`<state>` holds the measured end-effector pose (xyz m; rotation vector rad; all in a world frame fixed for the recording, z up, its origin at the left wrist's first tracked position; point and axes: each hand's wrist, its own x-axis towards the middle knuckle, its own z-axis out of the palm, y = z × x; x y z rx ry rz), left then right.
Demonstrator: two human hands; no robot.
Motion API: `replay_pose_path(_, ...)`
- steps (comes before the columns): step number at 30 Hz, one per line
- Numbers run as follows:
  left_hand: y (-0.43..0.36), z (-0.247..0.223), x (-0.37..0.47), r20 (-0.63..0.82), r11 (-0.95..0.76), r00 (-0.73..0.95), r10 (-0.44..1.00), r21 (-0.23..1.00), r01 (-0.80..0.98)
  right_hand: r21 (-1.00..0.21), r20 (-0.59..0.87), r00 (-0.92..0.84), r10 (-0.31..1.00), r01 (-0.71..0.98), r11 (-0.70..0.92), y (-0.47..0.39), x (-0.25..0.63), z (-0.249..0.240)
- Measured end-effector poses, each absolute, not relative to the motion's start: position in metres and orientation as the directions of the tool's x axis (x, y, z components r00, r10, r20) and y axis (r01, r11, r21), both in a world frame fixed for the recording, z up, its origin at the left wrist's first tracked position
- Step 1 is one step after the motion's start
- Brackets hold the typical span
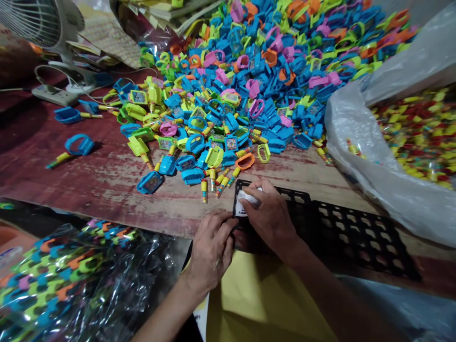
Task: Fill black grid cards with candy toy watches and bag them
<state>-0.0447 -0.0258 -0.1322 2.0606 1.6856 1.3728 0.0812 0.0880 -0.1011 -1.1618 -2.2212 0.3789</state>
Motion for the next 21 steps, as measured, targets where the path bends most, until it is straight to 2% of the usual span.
replay_pose_path(6,-0.026,-0.131,-0.045,0.534,-0.340,-0.053,0.844,0.609,0.717,-0.425,0.357,-0.425,0.832,0.719,0.550,0.083,0.077,-0.104)
replay_pose_path(11,-0.025,-0.132,-0.047,0.501,-0.376,0.103,0.859,0.481,0.792,-0.271,0.373,-0.395,0.839,0.819,0.506,0.073,0.076,-0.107)
replay_pose_path(14,-0.024,-0.135,-0.047,0.487,-0.364,0.126,0.864,0.433,0.825,-0.214,0.365,-0.396,0.843,0.845,0.489,0.069,0.076,-0.106)
replay_pose_path(18,-0.024,-0.135,-0.047,0.497,-0.366,0.116,0.860,0.441,0.820,-0.238,0.350,-0.385,0.854,0.845,0.479,0.072,0.081,-0.101)
replay_pose_path(21,-0.024,-0.127,-0.050,0.468,-0.353,0.099,0.878,0.494,0.795,-0.327,0.386,-0.376,0.842,0.798,0.507,0.081,0.099,-0.093)
